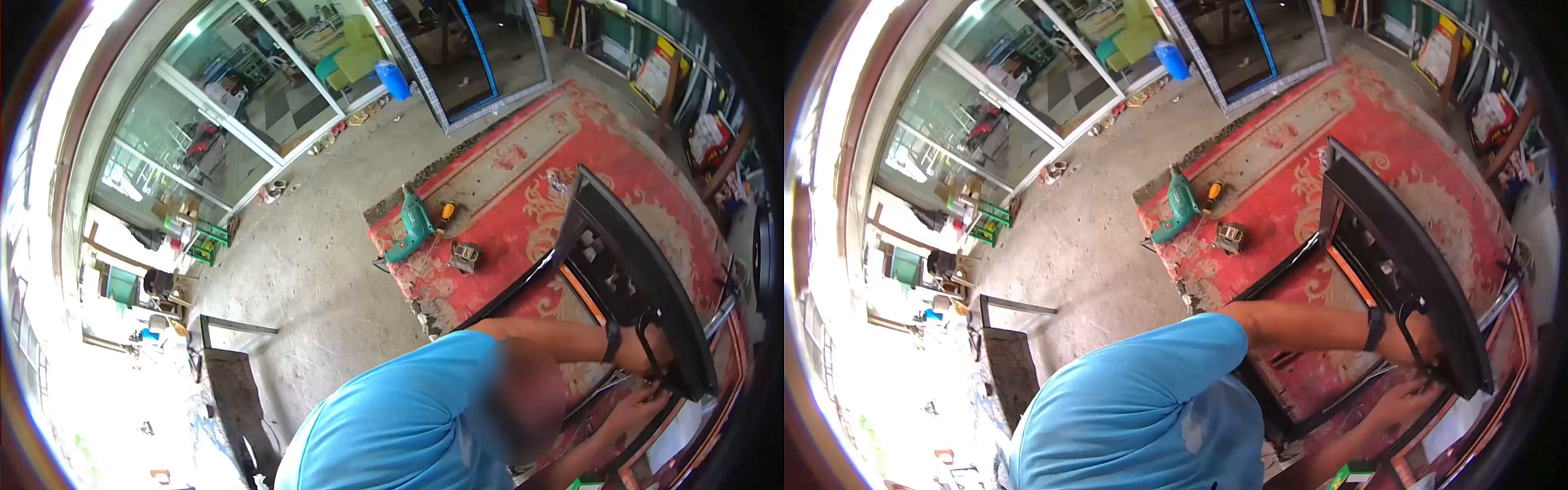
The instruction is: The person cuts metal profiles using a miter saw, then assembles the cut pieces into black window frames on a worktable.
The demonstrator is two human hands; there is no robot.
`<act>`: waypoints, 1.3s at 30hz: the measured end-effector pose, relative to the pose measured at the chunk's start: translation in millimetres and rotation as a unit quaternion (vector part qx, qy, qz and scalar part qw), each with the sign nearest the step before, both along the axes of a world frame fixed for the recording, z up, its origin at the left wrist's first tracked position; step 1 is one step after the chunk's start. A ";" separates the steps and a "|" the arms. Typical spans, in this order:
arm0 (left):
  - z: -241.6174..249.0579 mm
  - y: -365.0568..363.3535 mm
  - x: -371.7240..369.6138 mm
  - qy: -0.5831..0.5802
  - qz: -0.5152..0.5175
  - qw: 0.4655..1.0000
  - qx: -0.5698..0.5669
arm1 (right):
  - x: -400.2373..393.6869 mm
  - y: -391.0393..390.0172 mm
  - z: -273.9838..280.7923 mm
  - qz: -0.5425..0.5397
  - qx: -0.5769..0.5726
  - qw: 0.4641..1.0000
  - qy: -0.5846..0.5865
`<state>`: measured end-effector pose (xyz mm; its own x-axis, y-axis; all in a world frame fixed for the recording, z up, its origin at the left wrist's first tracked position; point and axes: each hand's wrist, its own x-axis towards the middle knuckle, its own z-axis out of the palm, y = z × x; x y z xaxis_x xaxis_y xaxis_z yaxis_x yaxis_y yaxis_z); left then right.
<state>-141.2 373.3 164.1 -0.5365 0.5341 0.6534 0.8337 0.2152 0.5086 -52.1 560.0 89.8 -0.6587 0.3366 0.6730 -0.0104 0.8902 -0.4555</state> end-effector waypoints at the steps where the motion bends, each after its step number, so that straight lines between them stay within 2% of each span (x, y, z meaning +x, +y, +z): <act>1: -1.9 8.0 -0.4 0.002 -0.001 1.000 0.002 | -1.0 -2.5 3.0 -0.006 -0.015 1.000 -0.002; 3: -6.8 17.3 -7.8 0.015 -0.018 1.000 0.000 | -1.7 -7.0 5.1 -0.027 -0.045 0.998 -0.018; 6: -20.3 18.9 -34.8 0.036 -0.098 0.994 0.025 | -8.4 6.1 -0.1 -0.044 0.030 0.997 -0.047; 7: -24.4 17.9 -38.1 0.004 -0.082 0.996 0.019 | -7.8 5.3 3.2 -0.035 -0.016 0.998 -0.050; 8: -33.2 20.9 -36.3 -0.032 -0.080 0.996 0.018 | -6.9 5.3 3.9 -0.036 -0.015 0.998 -0.042; 9: -43.9 22.3 -38.2 0.010 -0.100 0.993 0.054 | -7.4 4.0 4.8 -0.038 -0.014 0.999 -0.034; 10: 13.3 -3.4 -19.8 -0.065 -0.153 0.984 0.060 | -6.7 -5.4 19.9 0.003 -0.018 0.999 -0.033; 11: 7.8 -0.7 -18.4 -0.070 -0.138 0.985 0.082 | -6.9 -14.3 34.6 0.044 -0.023 0.998 -0.034; 12: 29.8 -6.5 -6.2 -0.097 -0.076 0.992 -0.017 | -7.6 -22.3 49.1 0.085 -0.030 0.995 -0.036; 13: 18.9 -5.7 -3.6 -0.101 -0.095 0.990 0.017 | -4.9 -8.9 31.3 0.012 -0.012 0.997 -0.071; 14: 10.1 -7.9 2.3 -0.063 -0.073 0.995 0.029 | 0.5 -8.2 41.3 0.003 -0.028 0.994 -0.101; 15: 15.0 -20.0 12.5 -0.113 -0.121 0.985 0.046 | 6.9 -7.0 51.8 -0.007 -0.043 0.990 -0.132; 16: 13.3 -33.1 16.7 -0.055 -0.145 0.987 0.036 | 16.7 -19.0 71.2 0.071 -0.291 0.950 -0.083; 17: 20.1 -50.1 29.0 -0.078 -0.164 0.982 0.060 | 28.5 -19.1 72.6 0.106 -0.329 0.937 -0.055; 19: 32.6 -64.8 66.2 -0.154 -0.184 0.964 0.111 | 68.9 -39.7 101.1 0.223 -0.302 0.927 -0.005; 21: 32.0 -76.0 98.2 -0.262 -0.183 0.933 0.166 | 96.2 -77.9 108.7 0.300 -0.304 0.903 -0.049; 22: 25.8 -78.8 100.7 -0.235 -0.161 0.949 0.138 | 101.9 -83.7 103.0 0.300 -0.296 0.902 -0.088; 24: 1.3 -89.4 102.4 -0.182 -0.116 0.974 0.075 | 115.4 -89.8 79.9 0.258 -0.270 0.908 -0.190; 25: -14.8 -102.9 100.0 -0.196 -0.070 0.978 -0.010 | 123.6 -91.5 68.2 0.218 -0.253 0.908 -0.252; 27: -79.9 -125.7 102.4 -0.344 0.049 0.915 -0.204 | 126.4 -84.7 73.4 0.213 -0.416 0.847 -0.253; 28: -109.3 -132.0 103.1 -0.405 0.107 0.859 -0.292 | 132.0 -79.1 65.1 0.220 -0.480 0.811 -0.251; 31: -152.3 -142.1 135.3 -0.343 0.143 0.862 -0.346 | 140.4 -79.0 44.3 0.271 -0.588 0.726 -0.233; 32: -162.9 -138.8 138.3 -0.345 0.155 0.865 -0.331 | 140.0 -79.6 40.6 0.280 -0.620 0.698 -0.225; 34: -179.3 -130.5 139.5 -0.345 0.177 0.871 -0.301 | 135.2 -82.0 42.3 0.306 -0.614 0.695 -0.216; 36: -222.2 -139.8 138.0 -0.289 0.187 0.918 -0.195 | 131.0 -79.1 39.7 0.351 -0.625 0.674 -0.178; 38: -227.2 -155.1 113.9 -0.476 0.152 0.862 -0.080 | 124.9 -74.1 46.5 0.380 -0.625 0.665 -0.148; 39: -210.9 -164.6 98.9 -0.670 0.102 0.735 -0.019 | 123.2 -74.0 49.4 0.390 -0.633 0.655 -0.134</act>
